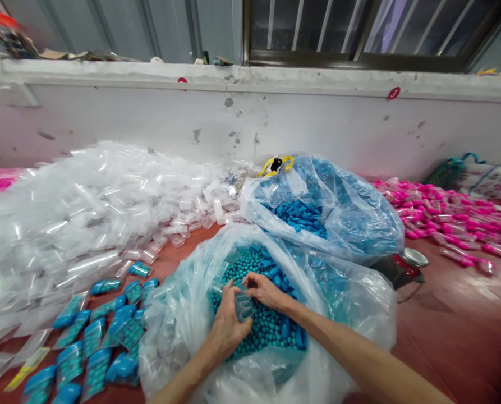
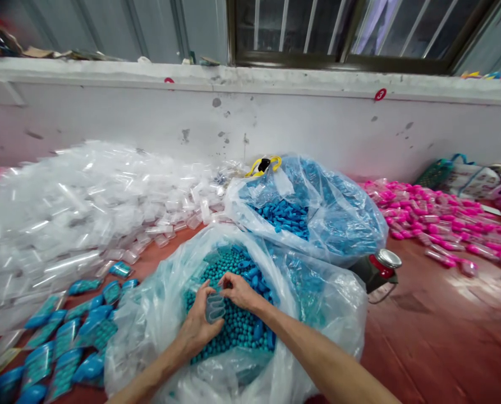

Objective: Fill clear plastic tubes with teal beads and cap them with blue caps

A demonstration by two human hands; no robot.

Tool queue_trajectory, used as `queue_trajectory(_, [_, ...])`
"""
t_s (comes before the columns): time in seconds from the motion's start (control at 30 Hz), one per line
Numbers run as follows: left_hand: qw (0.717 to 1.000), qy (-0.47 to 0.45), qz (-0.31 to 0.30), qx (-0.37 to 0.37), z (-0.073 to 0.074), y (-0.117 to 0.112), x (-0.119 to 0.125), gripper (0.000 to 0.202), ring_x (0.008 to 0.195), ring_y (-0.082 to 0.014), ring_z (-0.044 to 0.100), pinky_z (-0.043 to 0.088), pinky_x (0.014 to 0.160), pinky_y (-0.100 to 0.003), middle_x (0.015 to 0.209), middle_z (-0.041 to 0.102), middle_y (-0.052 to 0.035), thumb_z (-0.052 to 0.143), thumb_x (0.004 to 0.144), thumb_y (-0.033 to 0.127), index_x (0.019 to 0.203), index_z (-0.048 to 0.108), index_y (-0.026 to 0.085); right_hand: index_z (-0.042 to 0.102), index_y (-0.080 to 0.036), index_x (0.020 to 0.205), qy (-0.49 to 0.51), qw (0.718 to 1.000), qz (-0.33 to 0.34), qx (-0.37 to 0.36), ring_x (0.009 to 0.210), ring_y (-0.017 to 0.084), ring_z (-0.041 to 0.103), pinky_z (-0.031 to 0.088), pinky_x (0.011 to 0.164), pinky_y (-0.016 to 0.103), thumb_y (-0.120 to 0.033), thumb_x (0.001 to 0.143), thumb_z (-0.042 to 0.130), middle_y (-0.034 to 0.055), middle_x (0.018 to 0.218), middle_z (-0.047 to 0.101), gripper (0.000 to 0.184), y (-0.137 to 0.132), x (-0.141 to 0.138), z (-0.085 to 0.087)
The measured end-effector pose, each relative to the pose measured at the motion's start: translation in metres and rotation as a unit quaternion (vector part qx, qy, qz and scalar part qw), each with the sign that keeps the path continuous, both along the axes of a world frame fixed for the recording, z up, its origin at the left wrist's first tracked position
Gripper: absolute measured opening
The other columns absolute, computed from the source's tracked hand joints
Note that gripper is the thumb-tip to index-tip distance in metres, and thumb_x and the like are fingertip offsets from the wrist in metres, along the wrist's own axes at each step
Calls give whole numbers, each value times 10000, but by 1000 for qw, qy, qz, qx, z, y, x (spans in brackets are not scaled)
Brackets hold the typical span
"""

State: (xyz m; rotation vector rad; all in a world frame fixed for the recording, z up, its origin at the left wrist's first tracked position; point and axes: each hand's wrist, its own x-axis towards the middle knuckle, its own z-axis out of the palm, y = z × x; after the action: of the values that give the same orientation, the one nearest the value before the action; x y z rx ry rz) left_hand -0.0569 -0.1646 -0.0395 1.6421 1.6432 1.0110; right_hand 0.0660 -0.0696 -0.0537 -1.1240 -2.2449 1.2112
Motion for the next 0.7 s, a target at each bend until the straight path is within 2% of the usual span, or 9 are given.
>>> queue_trajectory(0.07, [999,-10,-32,-25,3,2,1,475,979,-226,547,439,856,-386,1038,547,-90,524,594,128,1050,398,169,532,-169,807,-7,1000,0,-7,497,81,497,397,494,181,-86,703,490,-63,613,551,139,-6,-1,-3])
queue_trajectory(0.13, [998,1,-60,-30,2,2,0,534,942,-213,557,445,846,-374,1030,550,-92,516,595,130,1108,371,155,557,-167,766,-18,1000,1,1,541,100,527,398,517,190,-86,705,474,-46,617,578,131,-11,-1,-4])
queue_trajectory(0.23, [995,36,-84,-38,-4,2,-2,755,1118,-244,458,360,963,-392,1201,469,-136,527,551,120,1257,260,127,595,-166,728,-40,999,-1,32,696,146,573,406,604,216,-103,716,466,4,720,640,144,-19,2,-1])
queue_trajectory(0.33, [991,74,-76,-85,-8,3,-2,885,1210,-264,366,287,1024,-398,1295,394,-161,536,529,133,1329,157,99,626,-169,797,-71,996,-9,59,730,173,588,410,647,246,-116,746,432,36,760,663,207,-26,6,-1])
queue_trajectory(0.47, [984,139,-47,-97,-5,5,4,701,1130,-268,444,331,985,-362,1191,494,-150,523,558,164,1232,349,79,641,-173,875,-102,991,-14,86,763,204,601,421,684,278,-109,733,450,57,774,673,247,-26,6,-1])
queue_trajectory(0.53, [976,186,-28,-108,1,3,8,637,1103,-264,461,342,968,-341,1164,510,-151,509,587,170,1203,381,68,637,-168,938,-99,990,-19,101,833,200,595,420,742,280,-86,732,454,68,851,674,287,-18,4,2])
queue_trajectory(0.6, [959,253,-12,-129,9,-1,9,627,1105,-277,452,343,953,-351,1174,496,-156,503,588,149,1198,383,68,624,-150,992,-83,989,-33,116,912,178,576,403,816,264,-82,768,433,80,948,659,303,-5,-1,7])
queue_trajectory(0.7, [920,355,-26,-163,20,-9,2,506,1006,-304,500,387,862,-394,1083,531,-153,476,588,99,1093,461,85,607,-129,1027,-58,987,-66,133,976,142,546,376,877,236,-115,836,388,82,1036,629,291,19,-12,14])
